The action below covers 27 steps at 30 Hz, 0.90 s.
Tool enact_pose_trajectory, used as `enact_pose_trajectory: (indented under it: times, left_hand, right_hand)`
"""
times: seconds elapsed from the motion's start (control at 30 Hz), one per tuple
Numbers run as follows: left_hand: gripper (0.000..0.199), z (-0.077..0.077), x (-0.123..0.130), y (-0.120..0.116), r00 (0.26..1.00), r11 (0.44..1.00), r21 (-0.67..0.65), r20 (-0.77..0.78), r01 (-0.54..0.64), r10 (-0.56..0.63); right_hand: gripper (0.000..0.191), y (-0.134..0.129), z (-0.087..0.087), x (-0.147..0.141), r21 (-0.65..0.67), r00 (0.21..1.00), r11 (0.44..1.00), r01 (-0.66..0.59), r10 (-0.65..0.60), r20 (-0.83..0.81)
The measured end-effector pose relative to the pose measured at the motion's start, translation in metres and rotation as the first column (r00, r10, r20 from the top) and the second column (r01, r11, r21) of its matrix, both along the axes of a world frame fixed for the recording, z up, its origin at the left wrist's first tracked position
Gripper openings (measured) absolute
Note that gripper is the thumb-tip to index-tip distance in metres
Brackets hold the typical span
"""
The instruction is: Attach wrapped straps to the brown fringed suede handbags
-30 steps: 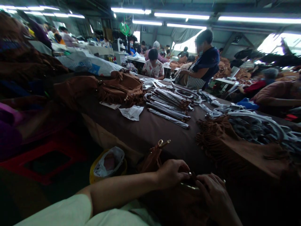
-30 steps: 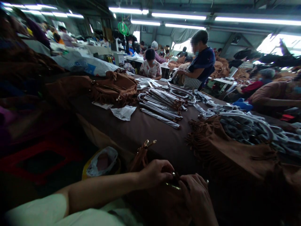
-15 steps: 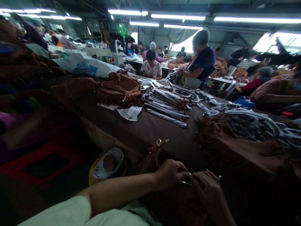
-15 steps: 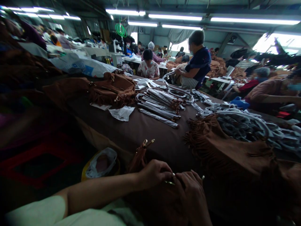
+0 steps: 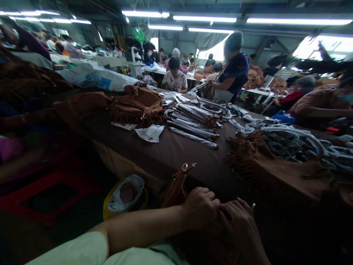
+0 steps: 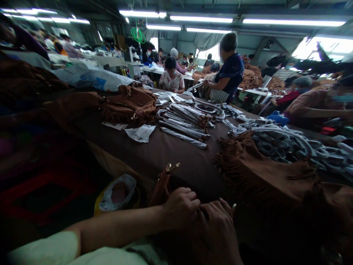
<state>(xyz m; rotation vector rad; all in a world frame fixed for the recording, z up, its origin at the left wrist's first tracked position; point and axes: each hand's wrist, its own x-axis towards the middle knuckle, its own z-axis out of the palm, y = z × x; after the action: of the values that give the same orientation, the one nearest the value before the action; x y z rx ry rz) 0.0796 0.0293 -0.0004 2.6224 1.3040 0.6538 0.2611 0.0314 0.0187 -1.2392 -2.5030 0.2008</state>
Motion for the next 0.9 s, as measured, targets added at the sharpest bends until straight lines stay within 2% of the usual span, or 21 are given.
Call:
enact_pose_trajectory:
  times: [0.07,0.2,0.23,0.33,0.4,0.43,0.5,0.57,0.6,0.67,0.8,0.9]
  left_hand:
    - [0.014,-0.001,0.002,0.000,1.000,1.000,0.013,-0.006,0.027,-0.027]
    - [0.015,-0.004,0.004,0.005,0.997,0.996,-0.085,0.076,0.001,0.006]
    - [0.015,-0.004,0.004,0.006,0.996,0.997,-0.076,0.090,0.034,-0.027]
    - [0.013,-0.003,0.001,0.013,0.964,0.971,-0.003,0.113,0.241,-0.239]
    - [0.011,-0.001,-0.002,0.019,0.937,0.947,-0.053,0.177,0.316,-0.303]
    - [0.010,0.000,-0.003,0.021,0.937,0.946,-0.133,0.231,0.296,-0.261]
    - [0.011,0.001,-0.006,0.025,0.946,0.914,-0.363,0.318,0.183,-0.063]
    - [0.015,0.002,-0.009,0.026,0.929,0.819,-0.566,0.346,0.094,0.132]
    - [0.016,0.003,-0.010,0.025,0.918,0.780,-0.621,0.351,0.081,0.184]
    - [0.020,0.005,-0.012,0.019,0.905,0.743,-0.663,0.368,0.095,0.213]
    - [0.025,0.007,-0.014,0.002,0.913,0.687,-0.713,0.361,0.141,0.187]
    - [0.022,0.006,-0.013,-0.003,0.854,0.681,-0.712,0.453,0.174,0.255]
  right_hand:
    - [0.012,-0.001,0.001,0.000,-0.015,1.000,1.000,-0.019,0.020,0.014]
    - [0.014,0.001,0.005,0.005,-0.075,0.995,0.993,-0.090,0.093,0.042]
    - [0.015,0.001,0.006,0.007,-0.098,0.993,0.990,-0.103,0.108,0.041]
    - [0.016,0.004,0.010,0.010,-0.189,0.980,0.964,-0.188,0.197,0.027]
    - [0.016,0.005,0.013,0.009,-0.255,0.964,0.932,-0.259,0.268,-0.001]
    - [0.017,0.005,0.013,0.009,-0.278,0.960,0.921,-0.273,0.278,-0.022]
    - [0.019,0.006,0.012,0.010,-0.288,0.968,0.924,-0.251,0.238,-0.079]
    - [0.020,0.008,0.009,0.013,-0.270,0.976,0.943,-0.195,0.160,-0.146]
    - [0.020,0.008,0.007,0.015,-0.261,0.976,0.950,-0.169,0.126,-0.176]
    - [0.018,0.010,0.003,0.020,-0.243,0.972,0.960,-0.136,0.081,-0.222]
    - [0.018,0.011,0.000,0.024,-0.222,0.967,0.970,-0.102,0.044,-0.252]
    - [0.018,0.012,-0.001,0.023,-0.205,0.964,0.974,-0.096,0.039,-0.265]
